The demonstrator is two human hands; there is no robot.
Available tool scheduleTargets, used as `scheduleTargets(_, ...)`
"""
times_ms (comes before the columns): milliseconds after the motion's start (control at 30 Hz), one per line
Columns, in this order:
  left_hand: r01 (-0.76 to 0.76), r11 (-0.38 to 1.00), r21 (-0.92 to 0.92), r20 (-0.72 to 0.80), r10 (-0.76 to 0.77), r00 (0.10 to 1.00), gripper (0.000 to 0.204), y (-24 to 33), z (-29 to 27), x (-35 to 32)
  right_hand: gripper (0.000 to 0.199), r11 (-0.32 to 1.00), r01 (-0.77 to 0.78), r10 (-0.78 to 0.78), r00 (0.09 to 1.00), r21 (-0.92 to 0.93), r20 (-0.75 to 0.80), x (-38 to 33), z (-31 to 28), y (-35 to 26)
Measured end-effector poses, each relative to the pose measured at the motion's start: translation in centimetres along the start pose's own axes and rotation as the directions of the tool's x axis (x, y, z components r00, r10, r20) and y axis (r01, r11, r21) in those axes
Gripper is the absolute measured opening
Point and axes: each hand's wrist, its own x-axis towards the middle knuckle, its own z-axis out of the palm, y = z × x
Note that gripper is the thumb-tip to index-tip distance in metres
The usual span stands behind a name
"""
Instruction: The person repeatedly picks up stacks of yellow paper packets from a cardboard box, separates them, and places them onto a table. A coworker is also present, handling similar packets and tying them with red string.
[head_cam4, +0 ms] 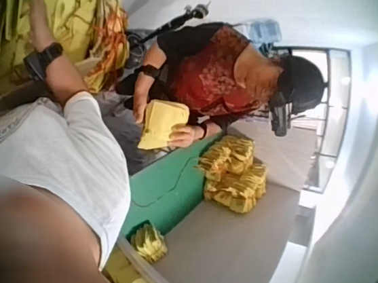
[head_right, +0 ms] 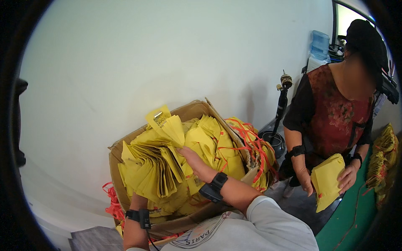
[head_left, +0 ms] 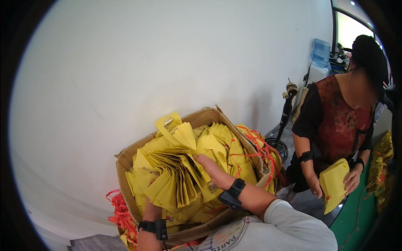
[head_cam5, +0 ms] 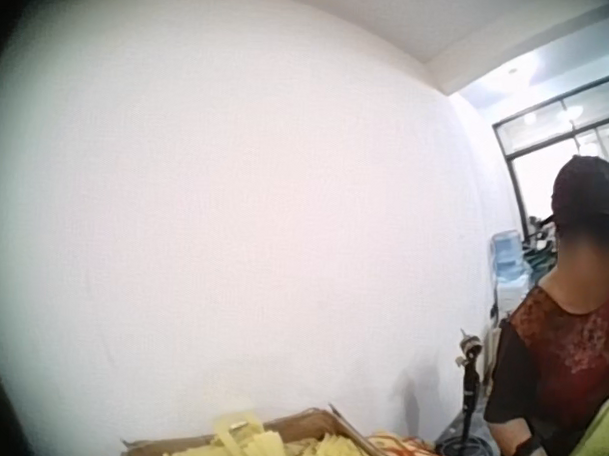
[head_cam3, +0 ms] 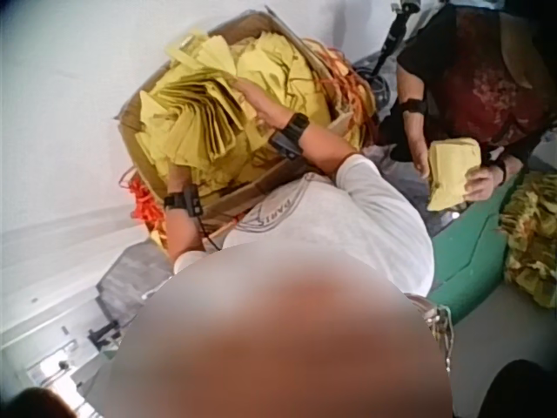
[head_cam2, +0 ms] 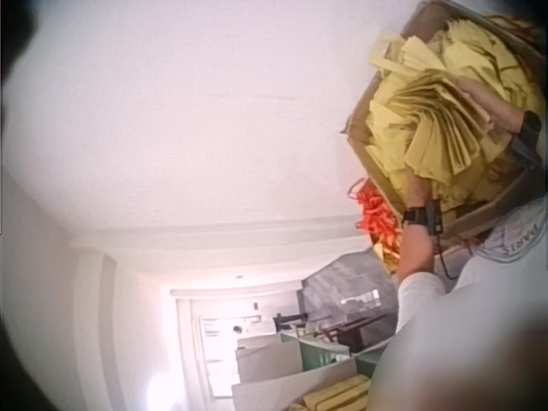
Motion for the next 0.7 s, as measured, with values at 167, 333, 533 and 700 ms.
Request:
scheduleTargets(167,-0.007,1.000,-0.012,0.013,0.007,1.000,0.019,0.5,0.2,-0.8,0.037,0.996,-0.031,0.034,0.999,0.089,-0.035,0.0,-0.4,-0.9)
scheduleTargets(333,-0.001,0.997,-0.074,0.037,0.003,0.999,0.020,1.3,-1.1,-1.2,0.038,0.987,-0.050,0.060,0.996,0.150,-0.068,1.5,-0.4,0.3)
scheduleTargets(533,-0.008,0.994,-0.106,0.053,0.014,0.998,0.020,1.9,-2.4,-1.6,0.047,0.983,-0.140,0.149,0.987,-0.120,0.064,0.6,1.3,0.1)
scheduleTargets(700,0.003,0.993,-0.114,0.060,0.004,0.998,0.021,1.9,-3.1,-1.9,0.038,0.999,0.033,-0.036,0.981,0.018,0.192,-3.1,3.6,-0.8)
